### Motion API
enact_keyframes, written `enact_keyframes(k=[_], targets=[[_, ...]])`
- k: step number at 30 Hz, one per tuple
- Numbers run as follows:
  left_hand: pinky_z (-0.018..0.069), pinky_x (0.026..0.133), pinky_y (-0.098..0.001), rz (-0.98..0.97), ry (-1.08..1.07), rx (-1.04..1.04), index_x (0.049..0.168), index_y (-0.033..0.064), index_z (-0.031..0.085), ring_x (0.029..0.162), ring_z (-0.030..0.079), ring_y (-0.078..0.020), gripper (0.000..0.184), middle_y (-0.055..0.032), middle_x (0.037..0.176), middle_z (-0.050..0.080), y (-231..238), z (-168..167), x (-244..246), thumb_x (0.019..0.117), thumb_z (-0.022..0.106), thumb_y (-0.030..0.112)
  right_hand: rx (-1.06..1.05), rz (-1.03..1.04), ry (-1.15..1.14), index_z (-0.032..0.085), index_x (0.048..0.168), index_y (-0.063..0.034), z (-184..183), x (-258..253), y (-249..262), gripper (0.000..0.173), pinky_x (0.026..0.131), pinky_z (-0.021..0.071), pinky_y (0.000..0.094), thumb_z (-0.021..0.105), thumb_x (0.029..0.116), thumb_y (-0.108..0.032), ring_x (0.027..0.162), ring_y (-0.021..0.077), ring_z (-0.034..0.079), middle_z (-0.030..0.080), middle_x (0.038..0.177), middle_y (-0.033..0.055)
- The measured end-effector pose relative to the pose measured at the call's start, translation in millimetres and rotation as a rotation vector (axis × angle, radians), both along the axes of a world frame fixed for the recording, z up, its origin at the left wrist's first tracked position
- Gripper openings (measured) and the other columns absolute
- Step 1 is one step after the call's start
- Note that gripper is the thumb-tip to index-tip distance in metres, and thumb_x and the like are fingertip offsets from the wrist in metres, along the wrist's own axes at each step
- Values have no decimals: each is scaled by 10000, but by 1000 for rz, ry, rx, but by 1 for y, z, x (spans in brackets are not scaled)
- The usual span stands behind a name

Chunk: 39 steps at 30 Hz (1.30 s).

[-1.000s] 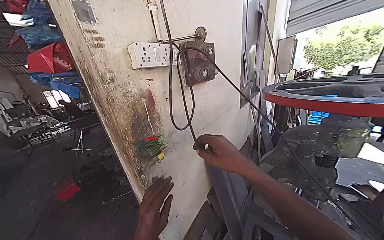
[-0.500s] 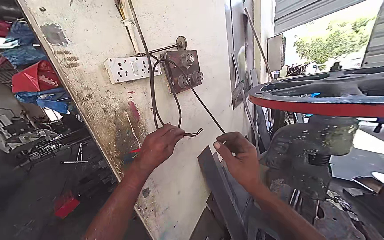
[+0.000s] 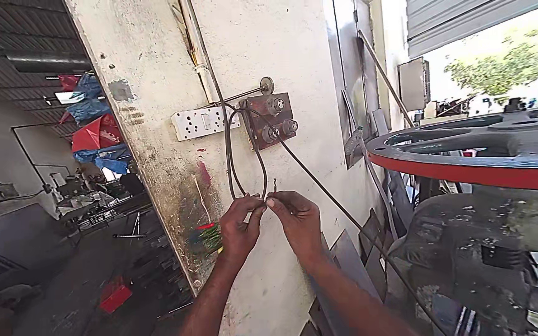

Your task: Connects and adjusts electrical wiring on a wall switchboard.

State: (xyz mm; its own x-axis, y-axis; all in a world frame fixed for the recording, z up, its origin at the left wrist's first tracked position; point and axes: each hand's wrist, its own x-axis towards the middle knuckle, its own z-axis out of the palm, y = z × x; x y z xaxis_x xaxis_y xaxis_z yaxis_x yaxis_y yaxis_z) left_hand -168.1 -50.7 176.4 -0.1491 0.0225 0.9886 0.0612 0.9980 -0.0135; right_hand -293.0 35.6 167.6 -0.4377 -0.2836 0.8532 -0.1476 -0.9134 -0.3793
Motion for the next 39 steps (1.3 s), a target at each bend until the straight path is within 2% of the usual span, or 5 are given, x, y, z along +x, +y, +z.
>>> enact_keyframes(k=[12, 19, 23, 32, 39], targets=[[582, 1031, -404, 63, -121, -33, 1008, 39, 761, 1076, 726, -178, 92, -60, 1035, 769, -21, -3, 28, 922, 740, 64, 198, -3, 237, 778, 1039, -29, 19, -8, -6, 150, 782, 619, 283, 749, 946, -144, 822, 130, 733, 776, 913, 65], [587, 986, -445, -174, -100, 78, 1016, 28, 771, 983, 740, -198, 156, -87, 1024, 776, -19, -4, 34, 910, 782, 142, 127, -24, 480, 791, 1111, -86, 14, -9, -10, 192, 966, 552, 321, 688, 996, -202, 1049, 129, 693, 770, 1078, 30], [584, 967, -416, -216, -86, 170, 997, 29, 770, 941, 728, -169, 97, -60, 973, 768, -6, -1, 38, 918, 754, 82, 61, -22, 434, 784, 1063, -62, 14, -5, -18, 161, 790, 586, 282, 743, 957, -176, 950, 153, 684, 731, 1044, 73], [610, 926, -392, -651, 23, 326, 1026, 36, 733, 1037, 734, -252, 95, -150, 1053, 755, -5, -8, 34, 939, 728, 75, 131, 380, 33, 686, 888, -36, 34, 20, -24, 118, 868, 571, 300, 705, 966, -123, 877, 142, 689, 714, 880, 88], [630, 867, -339, -509, -68, 222, 1001, 44, 759, 938, 747, -159, 106, -71, 990, 772, -24, -10, 60, 899, 756, 15, 351, 496, 160, 652, 781, -40, 40, 41, -47, 221, 630, 482, 217, 721, 960, -151, 638, 62, 569, 633, 710, 27]])
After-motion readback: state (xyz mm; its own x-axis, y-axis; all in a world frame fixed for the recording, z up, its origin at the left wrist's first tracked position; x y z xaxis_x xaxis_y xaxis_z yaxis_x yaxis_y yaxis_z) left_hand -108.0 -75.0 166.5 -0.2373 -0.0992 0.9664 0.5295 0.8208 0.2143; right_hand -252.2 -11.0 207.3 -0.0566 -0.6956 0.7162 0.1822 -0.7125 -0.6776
